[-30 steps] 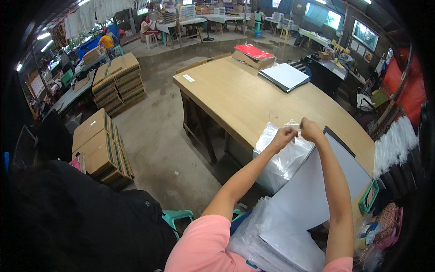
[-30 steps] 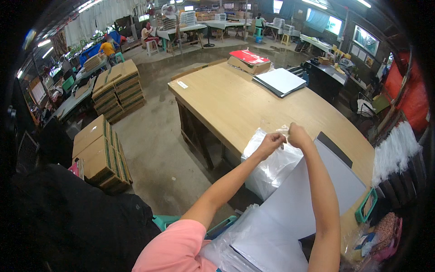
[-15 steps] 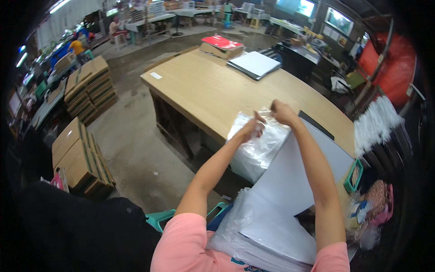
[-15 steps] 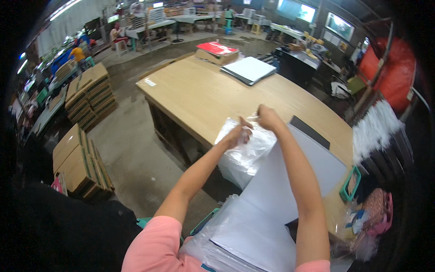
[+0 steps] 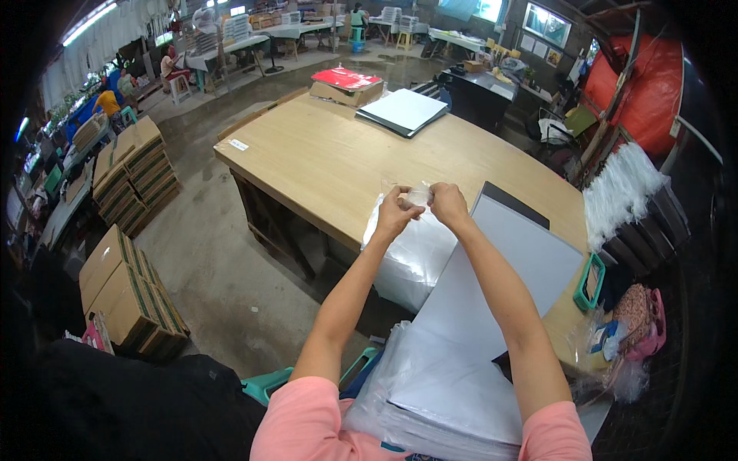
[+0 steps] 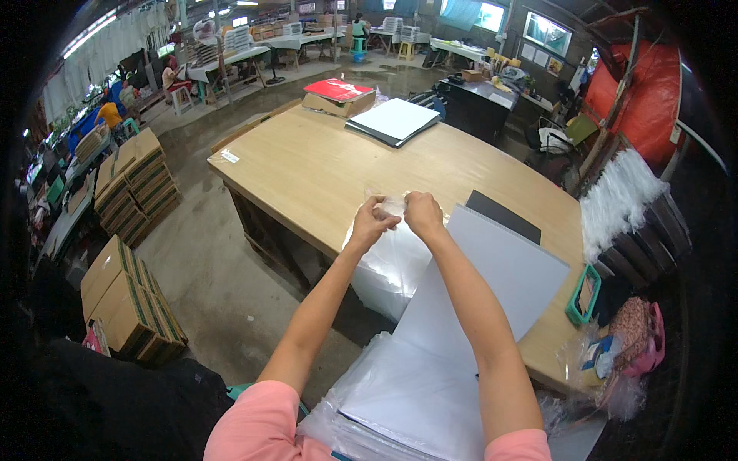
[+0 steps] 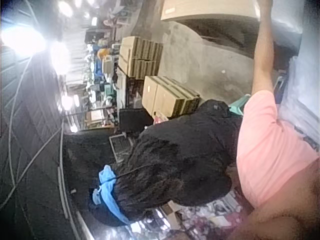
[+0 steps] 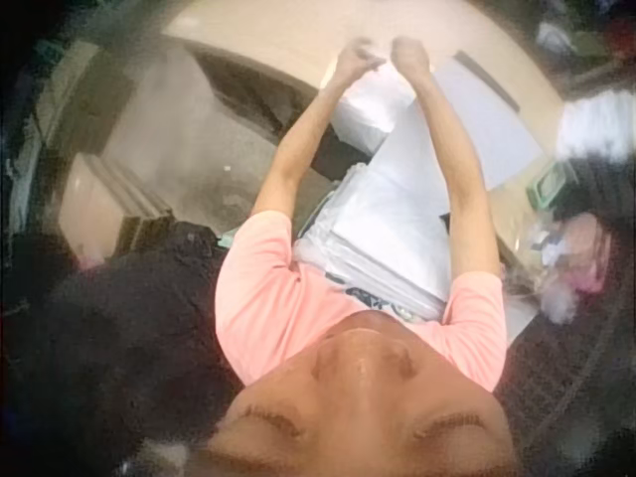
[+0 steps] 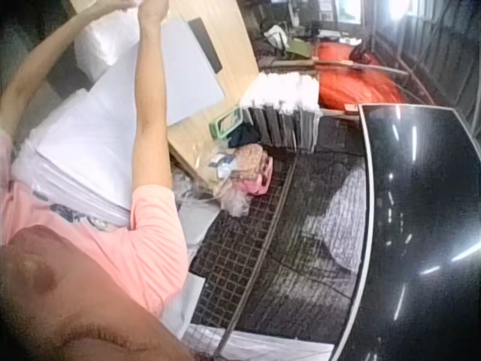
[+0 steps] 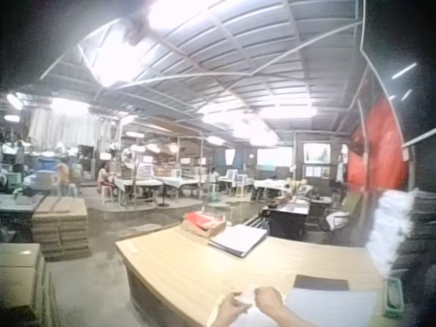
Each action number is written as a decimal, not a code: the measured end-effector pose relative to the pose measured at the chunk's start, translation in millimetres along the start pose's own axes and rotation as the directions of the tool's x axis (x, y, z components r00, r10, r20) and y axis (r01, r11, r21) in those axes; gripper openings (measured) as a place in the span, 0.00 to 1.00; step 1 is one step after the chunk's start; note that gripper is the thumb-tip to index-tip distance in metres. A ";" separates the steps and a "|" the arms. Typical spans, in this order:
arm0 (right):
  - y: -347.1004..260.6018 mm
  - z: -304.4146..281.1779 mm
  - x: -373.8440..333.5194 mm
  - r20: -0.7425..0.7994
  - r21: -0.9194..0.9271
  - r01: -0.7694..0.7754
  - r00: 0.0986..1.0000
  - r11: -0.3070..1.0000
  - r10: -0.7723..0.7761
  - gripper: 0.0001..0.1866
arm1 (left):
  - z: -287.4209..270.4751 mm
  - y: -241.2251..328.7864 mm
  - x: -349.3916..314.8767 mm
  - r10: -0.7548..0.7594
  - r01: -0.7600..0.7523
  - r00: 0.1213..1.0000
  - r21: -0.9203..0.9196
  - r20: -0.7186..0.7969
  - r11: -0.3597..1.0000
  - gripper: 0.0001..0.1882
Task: The person inserts dark paper folders into clear plastic sleeves by hand, repeating this for a large stack of items on their lap and placing completed ones into a pile.
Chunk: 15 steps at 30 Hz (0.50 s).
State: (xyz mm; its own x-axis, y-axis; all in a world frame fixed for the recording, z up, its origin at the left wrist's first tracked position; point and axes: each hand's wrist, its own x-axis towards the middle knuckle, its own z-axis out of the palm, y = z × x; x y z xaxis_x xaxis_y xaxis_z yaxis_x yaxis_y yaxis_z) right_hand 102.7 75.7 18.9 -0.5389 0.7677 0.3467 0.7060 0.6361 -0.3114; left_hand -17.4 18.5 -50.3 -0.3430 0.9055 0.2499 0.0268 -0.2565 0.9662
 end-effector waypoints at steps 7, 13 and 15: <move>-7.2 -7.3 0.9 -0.073 -0.135 -0.009 0.997 0.991 -0.001 0.06 | -6.9 1.8 -1.0 -0.091 0.083 0.995 0.140 0.050 0.987 0.35; -11.2 -15.4 3.1 -0.031 -0.158 0.046 0.998 0.986 -0.052 0.06 | 20.0 -4.6 9.9 0.158 -0.176 0.984 -0.310 -0.081 0.934 0.37; -7.0 -18.9 5.9 -0.024 -0.200 0.046 0.998 0.979 -0.052 0.06 | 8.0 -3.6 13.4 0.052 -0.052 0.999 0.010 0.002 0.999 0.29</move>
State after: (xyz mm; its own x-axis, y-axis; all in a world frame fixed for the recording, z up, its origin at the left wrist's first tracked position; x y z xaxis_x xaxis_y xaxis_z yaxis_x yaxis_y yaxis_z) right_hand 103.3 74.4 39.9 -0.5639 0.7315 0.3833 0.7578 0.6428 -0.1118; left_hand -14.6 34.3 -49.9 -0.3388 0.8919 0.2996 0.0534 -0.2997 0.9525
